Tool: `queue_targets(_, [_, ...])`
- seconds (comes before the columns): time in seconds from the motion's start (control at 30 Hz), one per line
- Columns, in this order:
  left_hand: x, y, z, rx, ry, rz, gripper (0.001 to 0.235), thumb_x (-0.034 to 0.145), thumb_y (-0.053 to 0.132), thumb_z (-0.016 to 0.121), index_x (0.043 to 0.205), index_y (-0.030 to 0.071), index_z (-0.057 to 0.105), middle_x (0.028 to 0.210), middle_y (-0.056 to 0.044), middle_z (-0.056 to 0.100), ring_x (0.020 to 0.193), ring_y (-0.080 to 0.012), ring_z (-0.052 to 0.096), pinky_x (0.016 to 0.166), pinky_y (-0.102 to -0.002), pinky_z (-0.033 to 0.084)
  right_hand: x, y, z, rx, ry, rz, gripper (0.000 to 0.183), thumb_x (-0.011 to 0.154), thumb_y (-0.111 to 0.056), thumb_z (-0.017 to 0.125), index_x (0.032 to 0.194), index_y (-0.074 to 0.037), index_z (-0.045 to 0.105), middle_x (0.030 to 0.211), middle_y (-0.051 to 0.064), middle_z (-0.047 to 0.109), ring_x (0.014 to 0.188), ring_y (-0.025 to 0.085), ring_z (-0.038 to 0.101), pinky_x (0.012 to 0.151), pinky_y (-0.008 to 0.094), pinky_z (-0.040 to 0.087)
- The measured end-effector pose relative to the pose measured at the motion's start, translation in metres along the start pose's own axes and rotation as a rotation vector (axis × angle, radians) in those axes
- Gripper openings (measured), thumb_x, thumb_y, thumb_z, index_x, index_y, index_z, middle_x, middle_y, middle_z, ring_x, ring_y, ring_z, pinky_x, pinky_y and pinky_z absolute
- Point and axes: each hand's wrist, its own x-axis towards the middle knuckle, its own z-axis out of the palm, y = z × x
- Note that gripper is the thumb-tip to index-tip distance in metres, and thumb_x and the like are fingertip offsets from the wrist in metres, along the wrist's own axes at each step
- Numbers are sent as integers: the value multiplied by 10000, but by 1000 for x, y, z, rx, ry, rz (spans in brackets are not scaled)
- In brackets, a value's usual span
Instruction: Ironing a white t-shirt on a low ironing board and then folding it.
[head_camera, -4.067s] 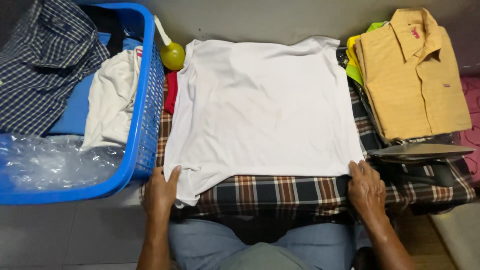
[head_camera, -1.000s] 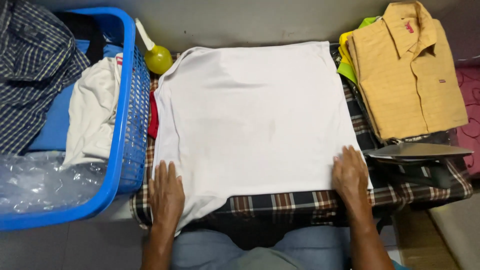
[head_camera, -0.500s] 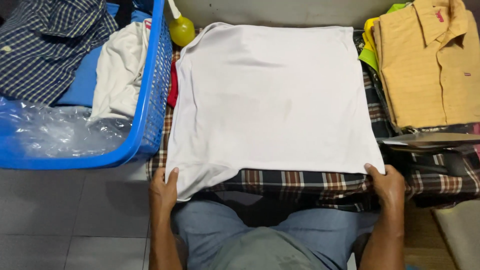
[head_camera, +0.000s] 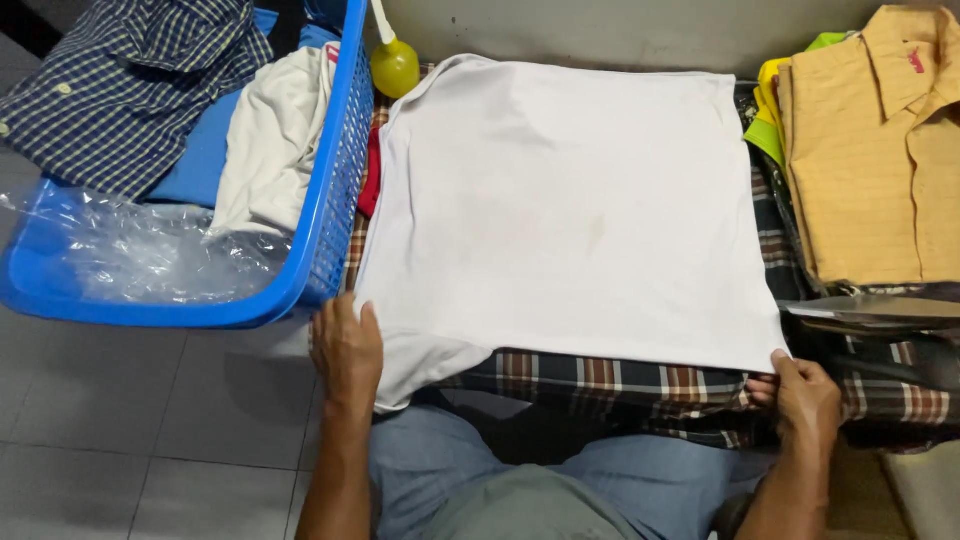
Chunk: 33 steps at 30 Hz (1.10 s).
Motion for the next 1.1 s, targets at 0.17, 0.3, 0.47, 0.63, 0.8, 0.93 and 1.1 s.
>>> queue_targets(0.17, [103,14,94,42,57,222,379,994,179,649,1302,-27,568,1149,-216,633,1038,-391,605,929,-468,495,-29,-26,7,-35,27,-39,290,1126,-236,642,1198,41,598,815,238,653,633,290,694,502,363,577])
queue_targets(0.3, [167,11,157,240,0,172,489,896,223,784,1280,28,552,1104,-163,659,1015,-333,659,819,-411,569,-37,-32,10,-65,31,-85,261,1141,-202,623,1131,57,594,785,252,639,634,302,694,495,371,570])
queue_targets(0.47, [186,3,172,350,-3,178,170,985,10,510,1056,103,633,961,-128,694,867,-304,705,682,-392,605,-41,-44,10,-230,80,-47,281,1124,-209,623,1023,52,634,760,212,693,567,297,690,481,378,553])
queue_targets(0.63, [175,16,142,397,-61,175,181,996,31,489,1104,140,584,1168,-136,635,988,-289,689,708,-365,614,-44,-53,4,-543,137,-45,374,1050,-365,609,1109,-26,757,858,165,771,825,318,712,825,435,522])
queue_targets(0.8, [168,47,112,259,195,605,147,960,23,478,980,109,596,1045,-107,627,966,-292,622,855,-399,512,-83,-96,38,-664,151,-256,332,1043,-420,598,1156,-128,708,1011,220,756,1010,482,679,855,526,499])
queue_targets(0.93, [180,42,146,172,-39,513,228,1076,163,507,1228,39,624,1310,-219,635,1309,-385,590,1084,-555,452,-40,-140,116,-555,-22,-331,291,1011,-416,660,1193,-207,750,1029,141,769,1034,381,712,885,521,570])
queue_targets(1.1, [189,52,145,85,-185,406,399,1126,242,422,1415,11,573,1481,-276,545,1448,-424,459,1183,-604,328,148,-176,175,-561,71,-331,408,1047,-368,574,1363,-115,626,1206,241,700,1146,413,665,939,551,524])
